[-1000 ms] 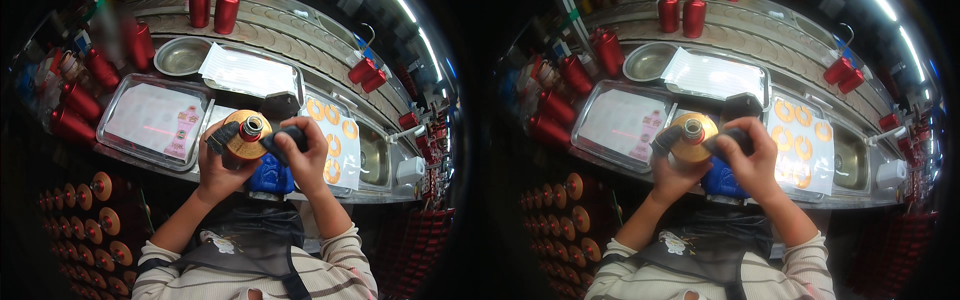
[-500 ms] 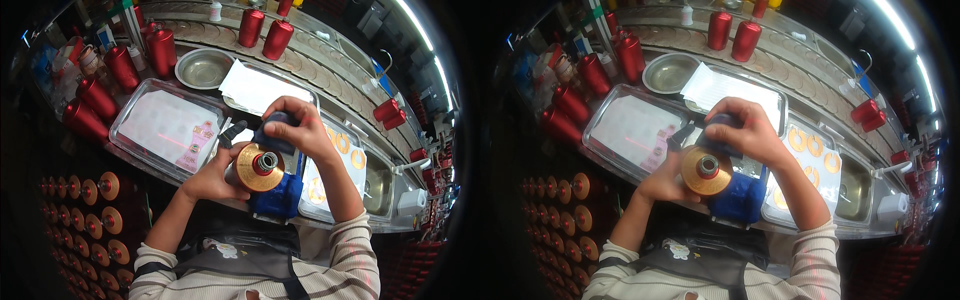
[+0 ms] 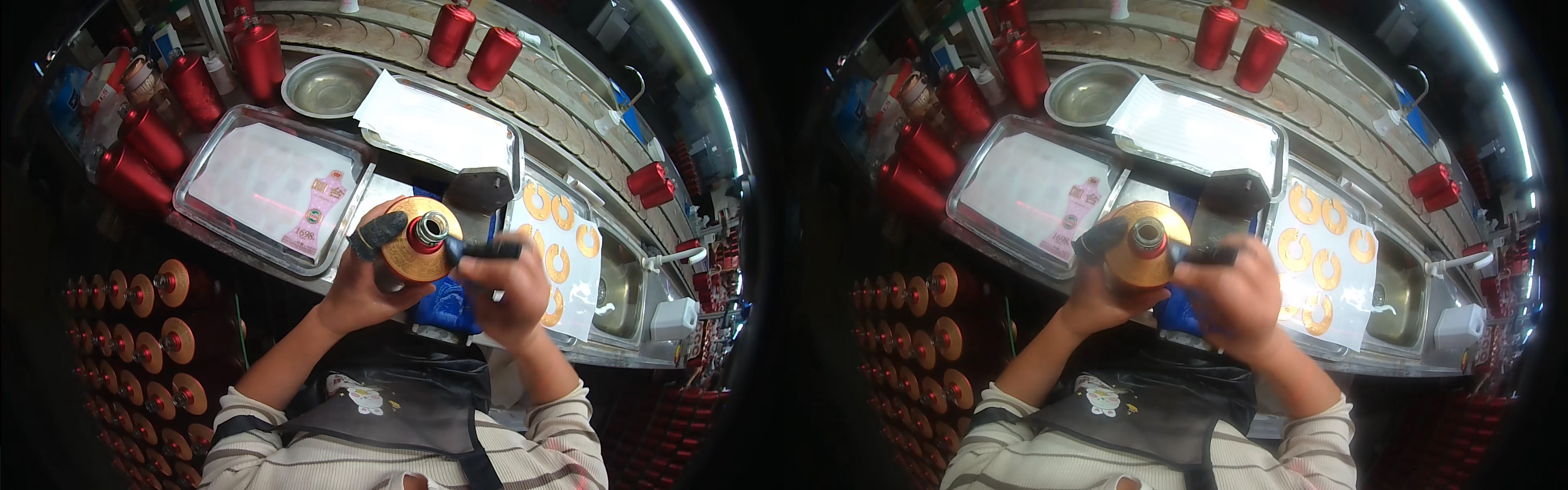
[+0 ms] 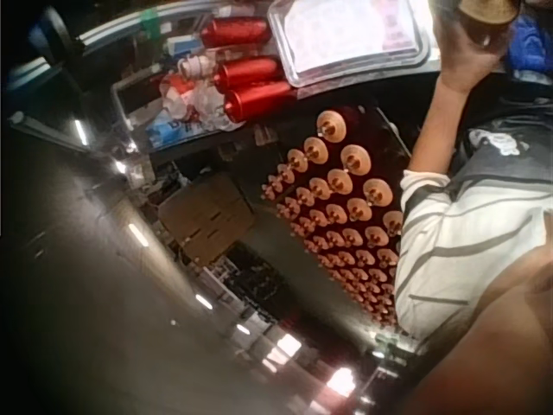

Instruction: The person applies circular gold labels to the necks of red cylindrical containers. They pick up each container, place a label on the neck, smooth it with their fingers, and set the container down. The process is repeated for multiple containers.

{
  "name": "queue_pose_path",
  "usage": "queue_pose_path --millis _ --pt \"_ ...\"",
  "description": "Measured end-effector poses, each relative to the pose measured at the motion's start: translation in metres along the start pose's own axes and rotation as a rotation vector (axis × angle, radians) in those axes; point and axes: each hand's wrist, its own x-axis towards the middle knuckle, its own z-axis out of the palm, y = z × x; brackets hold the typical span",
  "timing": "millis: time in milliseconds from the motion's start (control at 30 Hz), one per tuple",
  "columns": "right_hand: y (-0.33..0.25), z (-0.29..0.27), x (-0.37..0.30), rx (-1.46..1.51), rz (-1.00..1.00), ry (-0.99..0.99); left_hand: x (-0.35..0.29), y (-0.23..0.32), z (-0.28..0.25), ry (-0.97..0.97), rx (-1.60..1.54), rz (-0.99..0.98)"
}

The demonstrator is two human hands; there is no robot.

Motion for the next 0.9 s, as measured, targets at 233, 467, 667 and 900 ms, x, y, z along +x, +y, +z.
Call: queue_pose_path --millis 233,467,667,900 --pt "-0.027 0.008 -0.005 0.113 -0.063 0.035 0.002 -0.009 0.01 -0.108 -0.099 -0.305" --pt "-0.016 -0.043 -0.04 0.763 1.023 0.088 0.065 0.048 -0.003 -0.12 -0.19 -0.342" --pt "-0.001 -0.041 -0.09 0.534 1.132 -0.114 0.065 0.028 0.063 -0.366 -0.42 -0.741" --pt "0.017 -0.034 -0.099 0.487 1.129 -0.238 0.067 0.01 0.082 -0.378 -0.287 -0.796"
